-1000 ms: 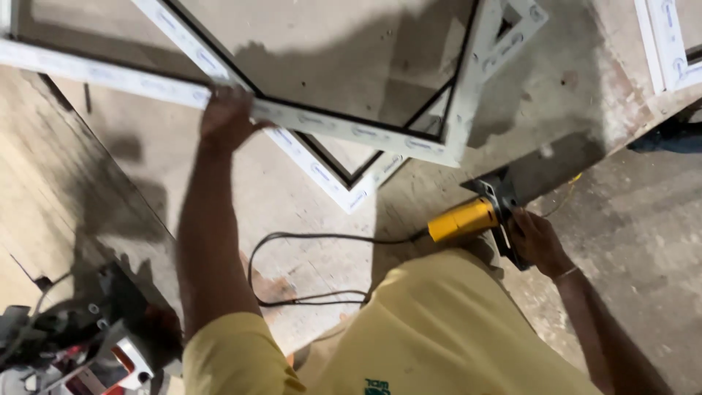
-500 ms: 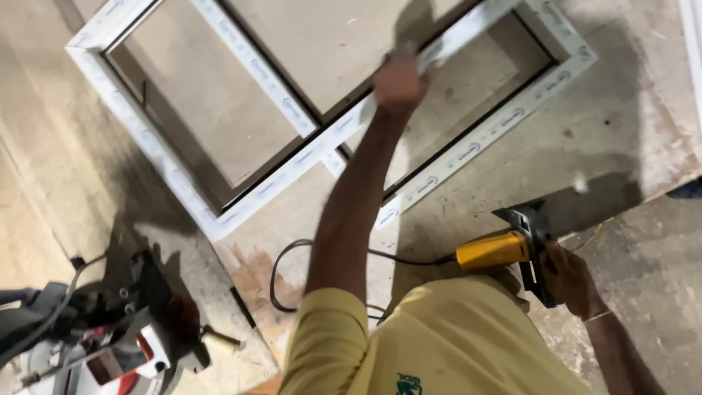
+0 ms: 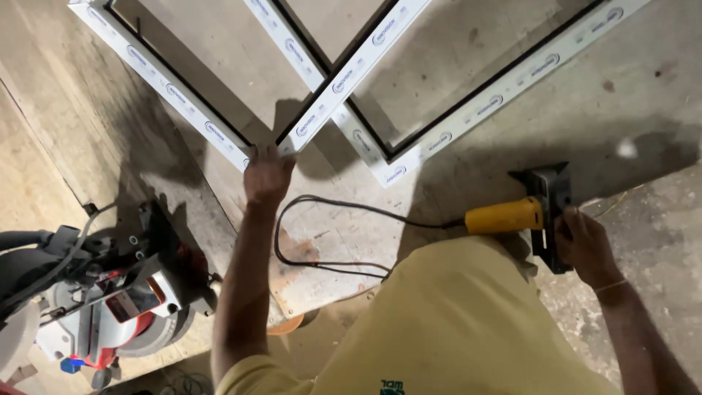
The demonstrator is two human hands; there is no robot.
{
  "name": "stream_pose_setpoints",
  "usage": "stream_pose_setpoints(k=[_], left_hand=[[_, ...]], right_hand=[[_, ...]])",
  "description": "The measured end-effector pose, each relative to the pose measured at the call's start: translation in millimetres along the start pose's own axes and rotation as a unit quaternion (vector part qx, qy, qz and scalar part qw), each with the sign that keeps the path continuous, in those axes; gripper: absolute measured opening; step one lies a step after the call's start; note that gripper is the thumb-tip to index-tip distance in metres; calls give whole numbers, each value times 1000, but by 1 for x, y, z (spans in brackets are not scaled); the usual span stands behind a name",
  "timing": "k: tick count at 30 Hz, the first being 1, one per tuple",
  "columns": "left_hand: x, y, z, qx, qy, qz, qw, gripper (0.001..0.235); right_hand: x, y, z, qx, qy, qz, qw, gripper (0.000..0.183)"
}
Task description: Assembling window frame sections using a pneumatic stapler.
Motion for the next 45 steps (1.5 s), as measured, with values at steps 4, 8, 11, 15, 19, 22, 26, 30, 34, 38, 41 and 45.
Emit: stream_pose_setpoints(k=[4, 8, 11, 15, 19, 22, 26, 30, 34, 38, 41, 45], left_hand=[[10, -17, -37, -98, -10, -195, 976, 60], [-48, -22, -100, -104, 14, -38, 994, 42], [-107, 6, -159, 159, 186, 289, 926, 47], [-162, -57, -271, 147, 21, 209, 967, 42], [-174, -25, -291, 325, 73, 178, 926, 78], [-150, -7, -280, 331, 14, 223, 917, 67], [-114, -17, -236, 249, -26, 118, 961, 72], [-90, 30, -191, 266, 63, 37, 961, 66], [-75, 58, -227, 241, -4, 98, 965, 74], [-28, 94, -315, 406, -71, -18, 911, 92], [-38, 92, -336, 385, -61, 201, 899, 88], [-57, 71, -298, 415, 6, 192, 890, 69]], right_hand=[[-6, 7, 1, 11, 21, -1, 1000, 47], [-10, 3, 0, -18, 24, 19, 999, 46], [-8, 2, 2, -29, 26, 17, 999, 44], [-5, 1, 8, -25, 37, 14, 999, 45], [-3, -2, 15, -24, 56, 12, 998, 45], [3, -10, 21, -25, 74, -6, 997, 43], [22, -27, 41, -47, 78, -14, 996, 38], [38, -59, 79, -49, 60, 80, 994, 39], [40, -86, 104, 1, 0, 216, 976, 31], [51, -100, 128, 37, -61, 267, 961, 27], [81, -124, 159, 80, -33, 260, 962, 28], [68, -130, 166, 101, 0, 256, 961, 31]])
Point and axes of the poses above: each hand's wrist, its own x-axis away from the middle knuckle, its own y-axis out of the back of the hand, z = x × y, the point moved 10 cm from there along -x, towards the middle knuckle, and after that the axes turned 4 degrees about -x, right-handed, at the moved point
